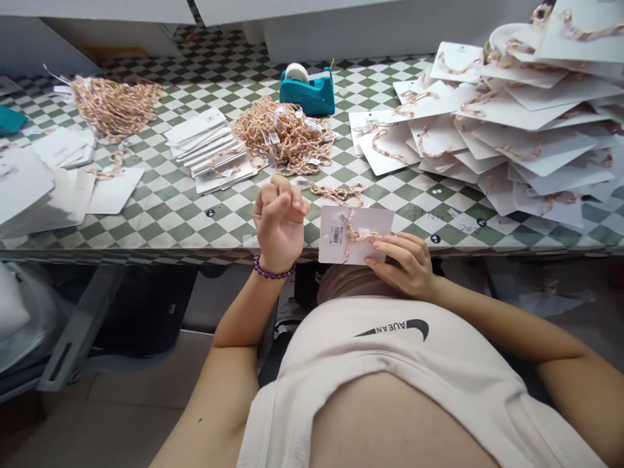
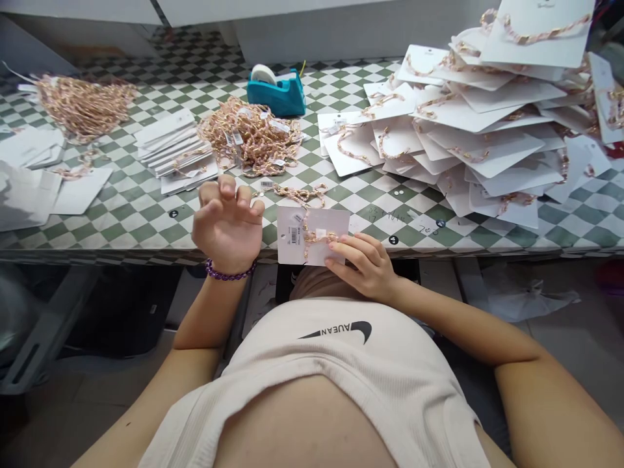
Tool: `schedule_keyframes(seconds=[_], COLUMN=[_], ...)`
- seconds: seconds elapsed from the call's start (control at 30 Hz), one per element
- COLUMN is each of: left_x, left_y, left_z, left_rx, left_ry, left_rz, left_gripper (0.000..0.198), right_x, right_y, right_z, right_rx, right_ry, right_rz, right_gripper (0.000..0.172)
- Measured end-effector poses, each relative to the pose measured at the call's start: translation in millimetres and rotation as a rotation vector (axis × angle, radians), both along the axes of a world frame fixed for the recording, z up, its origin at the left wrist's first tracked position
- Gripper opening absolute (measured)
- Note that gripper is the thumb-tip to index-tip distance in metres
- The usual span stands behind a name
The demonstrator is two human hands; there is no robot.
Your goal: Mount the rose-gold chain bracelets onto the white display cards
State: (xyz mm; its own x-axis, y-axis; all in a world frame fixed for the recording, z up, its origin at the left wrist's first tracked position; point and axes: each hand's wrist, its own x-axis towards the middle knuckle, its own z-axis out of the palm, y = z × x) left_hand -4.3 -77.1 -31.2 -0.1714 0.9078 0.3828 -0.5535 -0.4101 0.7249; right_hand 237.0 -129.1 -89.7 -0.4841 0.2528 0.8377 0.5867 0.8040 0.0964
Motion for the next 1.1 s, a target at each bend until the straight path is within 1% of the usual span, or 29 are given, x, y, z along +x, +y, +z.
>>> schedule_keyframes(seconds=[0.1,0.2,0.27,0.37,0.43,0.53,0.57,0.63,0.7,0.73,0.8,0.9,0.97,1.1], left_x=[-3,-5,-5,-2,2,7,9,14,20,23,27,28,26,19], left_y=[2,3,3,1,-1,0,2,7,13,15,17,17,18,24], left_z=[-3.0,-7.4,-10.2,-9.8,-1.7,23.3,32.8,48.6,56.9,58.1,55.9,48.6,45.1,45.6], left_rx=[-0.042,-0.032,0.000,0.090,0.159,0.227,0.240,0.240,0.235,0.237,0.230,0.196,0.184,0.193], left_ry=[0.094,0.240,0.362,0.507,0.694,1.183,1.355,1.660,1.850,1.898,1.929,1.898,1.863,1.850], left_rz=[0.034,0.065,0.097,0.153,0.155,0.088,0.054,-0.064,-0.167,-0.198,-0.206,-0.163,-0.174,-0.318], left_gripper=[0.054,0.050,0.048,0.045,0.038,0.040,0.039,0.033,0.029,0.030,0.036,0.046,0.048,0.042], right_x=[-5,-11,-12,-9,-7,-6,-6,-7,-8,-8,-8,-7,-7,-6], right_y=[0,1,2,3,3,3,3,3,4,4,3,3,3,4], right_z=[-1.5,-0.6,-0.6,-1.7,-2.1,-0.4,0.7,3.0,4.8,5.4,5.9,6.1,6.5,7.3], right_rx=[0.036,0.059,0.066,0.071,0.072,0.083,0.094,0.116,0.119,0.115,0.110,0.105,0.091,0.046], right_ry=[-0.002,0.053,0.088,0.053,0.017,-0.003,-0.013,-0.033,-0.037,-0.033,-0.022,-0.026,-0.029,-0.007], right_rz=[-0.007,-0.013,-0.010,0.005,0.013,0.002,-0.008,-0.025,-0.025,-0.019,-0.004,0.008,0.023,0.081], right_gripper=[0.022,0.020,0.018,0.013,0.012,0.015,0.016,0.016,0.014,0.013,0.013,0.013,0.014,0.017])
